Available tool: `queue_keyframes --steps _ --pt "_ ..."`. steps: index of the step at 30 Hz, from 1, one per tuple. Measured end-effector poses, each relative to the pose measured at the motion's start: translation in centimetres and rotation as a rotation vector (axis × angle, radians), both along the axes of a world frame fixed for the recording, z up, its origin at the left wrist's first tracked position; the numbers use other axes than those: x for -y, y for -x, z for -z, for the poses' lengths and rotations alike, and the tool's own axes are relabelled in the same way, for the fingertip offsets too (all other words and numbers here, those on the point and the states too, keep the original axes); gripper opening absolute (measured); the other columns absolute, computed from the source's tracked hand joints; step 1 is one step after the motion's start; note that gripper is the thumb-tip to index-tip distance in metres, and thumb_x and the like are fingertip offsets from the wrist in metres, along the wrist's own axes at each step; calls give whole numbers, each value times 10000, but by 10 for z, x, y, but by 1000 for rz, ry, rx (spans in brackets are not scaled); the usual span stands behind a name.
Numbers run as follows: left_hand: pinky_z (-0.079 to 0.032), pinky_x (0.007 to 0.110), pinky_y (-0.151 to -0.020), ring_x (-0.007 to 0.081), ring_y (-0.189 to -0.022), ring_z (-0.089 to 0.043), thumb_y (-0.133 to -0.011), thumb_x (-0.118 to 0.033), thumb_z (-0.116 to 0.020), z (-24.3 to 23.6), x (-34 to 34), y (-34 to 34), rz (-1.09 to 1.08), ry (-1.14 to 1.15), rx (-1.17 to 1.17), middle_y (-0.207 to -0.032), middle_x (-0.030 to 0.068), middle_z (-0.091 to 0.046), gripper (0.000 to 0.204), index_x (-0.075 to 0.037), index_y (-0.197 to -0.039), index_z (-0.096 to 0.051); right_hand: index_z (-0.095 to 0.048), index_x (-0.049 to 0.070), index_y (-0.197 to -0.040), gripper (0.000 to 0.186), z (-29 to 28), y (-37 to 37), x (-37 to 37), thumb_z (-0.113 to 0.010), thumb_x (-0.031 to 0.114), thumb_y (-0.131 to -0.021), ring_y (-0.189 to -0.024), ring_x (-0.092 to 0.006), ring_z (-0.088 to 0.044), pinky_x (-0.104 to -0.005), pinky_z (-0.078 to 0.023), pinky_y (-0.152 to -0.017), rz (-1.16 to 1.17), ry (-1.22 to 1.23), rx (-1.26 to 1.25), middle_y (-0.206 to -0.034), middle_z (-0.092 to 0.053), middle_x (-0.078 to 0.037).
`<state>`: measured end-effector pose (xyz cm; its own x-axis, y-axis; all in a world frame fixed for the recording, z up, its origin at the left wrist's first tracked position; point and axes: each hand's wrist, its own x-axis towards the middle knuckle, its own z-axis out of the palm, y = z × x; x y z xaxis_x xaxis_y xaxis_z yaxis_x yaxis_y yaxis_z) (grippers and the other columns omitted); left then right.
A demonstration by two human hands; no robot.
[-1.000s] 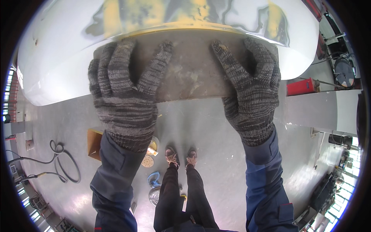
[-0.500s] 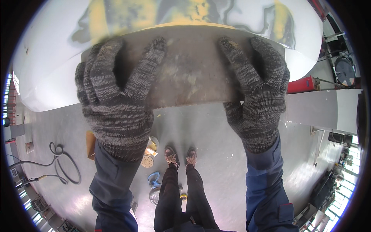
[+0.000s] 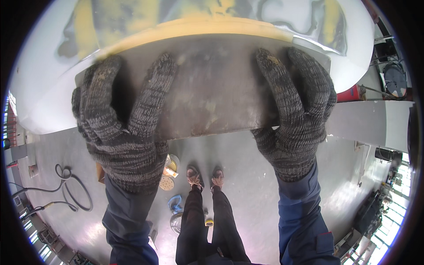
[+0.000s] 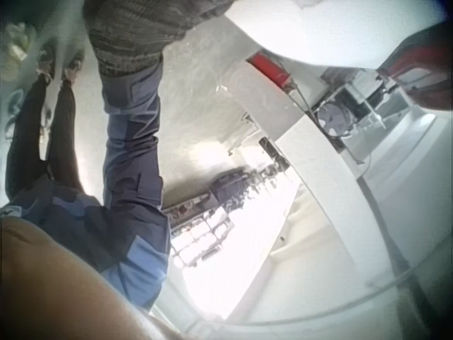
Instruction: The person applies yellow body filler to a white car bumper using a metal spreader, smoothing it across the surface. They repeatedly load filler from a container and spread it evenly, then place the spreader into a cardboard box.
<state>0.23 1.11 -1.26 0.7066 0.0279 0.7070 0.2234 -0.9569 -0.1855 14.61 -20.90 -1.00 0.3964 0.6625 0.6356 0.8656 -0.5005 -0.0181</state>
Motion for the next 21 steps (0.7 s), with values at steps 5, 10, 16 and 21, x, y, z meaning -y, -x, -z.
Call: queue_keyframes --steps 5,10,16,21 --pt "-501 432 -1078 361 -1310 -523 -878 -40 -716 19 3 3 -21 48 10 -1408 163 -514 403 -152 -1261 -761 -689 171 -1362 607 15 3 4 -810 248 -771 -1343 -338 -487 -470 -411 -1122 -16 0 15 -1434 -546 -141" --pt "-494 440 -1077 365 -1329 -507 -845 -65 -784 41 11 13 -9 48 23 -1439 153 -496 428 -163 -1261 -759 -700 164 -1343 559 39 10 7 -816 199 -798 -1357 -341 -465 -450 -441 -1103 -22 -16 32 -1431 -527 -146" --pt "-489 434 -1068 345 -1354 -486 -813 -67 -843 86 11 19 8 8 111 -1462 119 -476 477 -248 -1247 -765 -700 150 -1333 505 68 26 11 -814 244 -850 -1373 -359 -445 -455 -453 -1109 -20 -48 -33 -1439 -505 -160" --pt "-444 495 -1109 355 -1361 -477 -870 -110 -779 113 22 39 -58 96 -77 -1461 114 -474 460 -297 -1288 -735 -684 184 -1359 514 99 43 22 -779 322 -873 -1364 -374 -453 -482 -451 -1096 25 -16 -68 -1440 -515 -153"
